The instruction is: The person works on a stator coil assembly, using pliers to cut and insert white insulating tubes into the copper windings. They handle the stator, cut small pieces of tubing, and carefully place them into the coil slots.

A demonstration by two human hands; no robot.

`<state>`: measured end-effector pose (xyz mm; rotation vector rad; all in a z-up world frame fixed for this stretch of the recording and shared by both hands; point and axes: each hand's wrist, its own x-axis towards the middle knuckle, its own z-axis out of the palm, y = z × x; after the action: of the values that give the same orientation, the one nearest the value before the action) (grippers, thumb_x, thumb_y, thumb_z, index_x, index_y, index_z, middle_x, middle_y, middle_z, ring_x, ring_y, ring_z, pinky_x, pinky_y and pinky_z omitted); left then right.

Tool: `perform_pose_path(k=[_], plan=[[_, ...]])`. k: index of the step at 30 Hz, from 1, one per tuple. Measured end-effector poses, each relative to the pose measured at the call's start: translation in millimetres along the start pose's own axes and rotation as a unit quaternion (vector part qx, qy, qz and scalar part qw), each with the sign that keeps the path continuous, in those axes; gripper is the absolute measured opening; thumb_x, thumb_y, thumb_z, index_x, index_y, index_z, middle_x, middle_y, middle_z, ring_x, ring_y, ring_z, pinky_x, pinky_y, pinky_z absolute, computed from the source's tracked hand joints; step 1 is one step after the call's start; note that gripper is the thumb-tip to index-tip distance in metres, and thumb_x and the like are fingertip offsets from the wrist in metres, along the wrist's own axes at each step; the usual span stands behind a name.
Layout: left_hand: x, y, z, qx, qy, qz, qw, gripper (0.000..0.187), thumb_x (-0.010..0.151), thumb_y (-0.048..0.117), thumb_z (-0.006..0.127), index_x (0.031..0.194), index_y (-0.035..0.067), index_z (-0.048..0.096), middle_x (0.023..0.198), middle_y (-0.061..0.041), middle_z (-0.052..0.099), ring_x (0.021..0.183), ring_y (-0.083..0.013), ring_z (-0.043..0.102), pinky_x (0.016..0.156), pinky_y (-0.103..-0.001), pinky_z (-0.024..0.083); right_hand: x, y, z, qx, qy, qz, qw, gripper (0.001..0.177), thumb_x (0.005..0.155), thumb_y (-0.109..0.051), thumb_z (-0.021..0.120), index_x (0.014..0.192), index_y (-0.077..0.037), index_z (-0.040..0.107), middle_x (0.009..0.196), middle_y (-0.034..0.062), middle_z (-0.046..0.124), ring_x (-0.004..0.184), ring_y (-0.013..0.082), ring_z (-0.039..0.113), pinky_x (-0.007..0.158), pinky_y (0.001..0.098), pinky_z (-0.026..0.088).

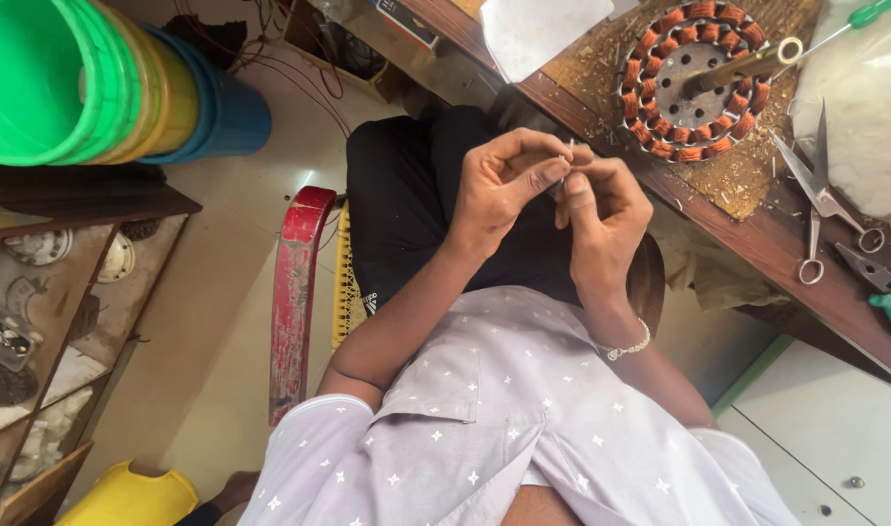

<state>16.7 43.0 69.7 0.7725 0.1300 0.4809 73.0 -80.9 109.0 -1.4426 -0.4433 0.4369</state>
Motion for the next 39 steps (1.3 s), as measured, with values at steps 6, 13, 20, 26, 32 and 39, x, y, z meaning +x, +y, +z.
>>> perform_pose_path(k=[6, 13, 20, 26, 32, 39], plan=[[-5, 0, 2, 0.028, 0.024, 0.015, 0.999, 0.021, 0.103, 0.005, 0.073, 0.121, -0.003, 0.065, 0.104, -0.011, 0.076, 0.101, -0.0163, 0.074, 0.090, -0.030, 0.059, -9, 9, -21, 0.025, -0.078, 0.037, 0.996, 0.014, 0.103, -0.011, 0.065, 0.111, -0.002, 0.057, 0.090, 0.0069, 0.066, 0.072, 0.0106, 0.060, 0.063, 0.0226, 0.050], [-5, 24, -1, -0.041, 0.073, 0.048, 0.995, 0.052, 0.096, 0.019, 0.078, 0.143, 0.007, 0.059, 0.098, -0.002, 0.073, 0.098, -0.0100, 0.067, 0.097, -0.026, 0.049, -31, 2, -72, 0.198, -0.277, 0.019, 0.940, 0.023, 0.099, -0.015, 0.077, 0.101, 0.003, 0.062, 0.098, 0.0173, 0.069, 0.073, 0.0255, 0.067, 0.061, 0.0341, 0.059], [-12, 0, -5, -0.199, 0.027, 0.017, 0.980, 0.023, 0.100, 0.013, 0.079, 0.119, 0.002, 0.073, 0.100, -0.006, 0.074, 0.102, -0.0137, 0.065, 0.101, -0.030, 0.047, -15, 3, -55, 0.149, -0.035, -0.111, 0.982, 0.046, 0.111, -0.039, 0.058, 0.084, -0.003, 0.046, 0.100, 0.0080, 0.054, 0.082, 0.0182, 0.057, 0.073, 0.0335, 0.054], [-16, -1, -3, -0.180, 0.041, -0.019, 0.983, 0.017, 0.098, 0.013, 0.079, 0.112, 0.004, 0.075, 0.116, -0.014, 0.075, 0.119, -0.0212, 0.067, 0.109, -0.034, 0.048, -15, 0, -33, 0.101, -0.071, -0.037, 0.992, 0.046, 0.110, -0.030, 0.059, 0.077, 0.000, 0.050, 0.092, 0.0109, 0.061, 0.068, 0.0166, 0.059, 0.061, 0.0262, 0.050], [-20, -6, -2, -0.159, 0.015, -0.048, 0.986, 0.017, 0.103, 0.013, 0.074, 0.117, 0.003, 0.073, 0.124, -0.020, 0.074, 0.121, -0.0249, 0.068, 0.109, -0.038, 0.050, -31, 5, -31, -0.040, -0.060, 0.006, 0.997, 0.033, 0.107, -0.008, 0.058, 0.078, 0.008, 0.061, 0.089, 0.0133, 0.064, 0.069, 0.0132, 0.056, 0.062, 0.0256, 0.045], [-18, -12, 4, 0.009, 0.028, 0.013, 0.999, 0.018, 0.106, 0.014, 0.068, 0.118, 0.001, 0.069, 0.140, -0.019, 0.066, 0.113, -0.0233, 0.074, 0.104, -0.034, 0.058, -20, -16, -44, -0.081, -0.059, -0.024, 0.995, 0.038, 0.113, -0.030, 0.056, 0.108, 0.006, 0.068, 0.103, 0.0083, 0.074, 0.086, 0.0112, 0.069, 0.078, 0.0228, 0.056]])
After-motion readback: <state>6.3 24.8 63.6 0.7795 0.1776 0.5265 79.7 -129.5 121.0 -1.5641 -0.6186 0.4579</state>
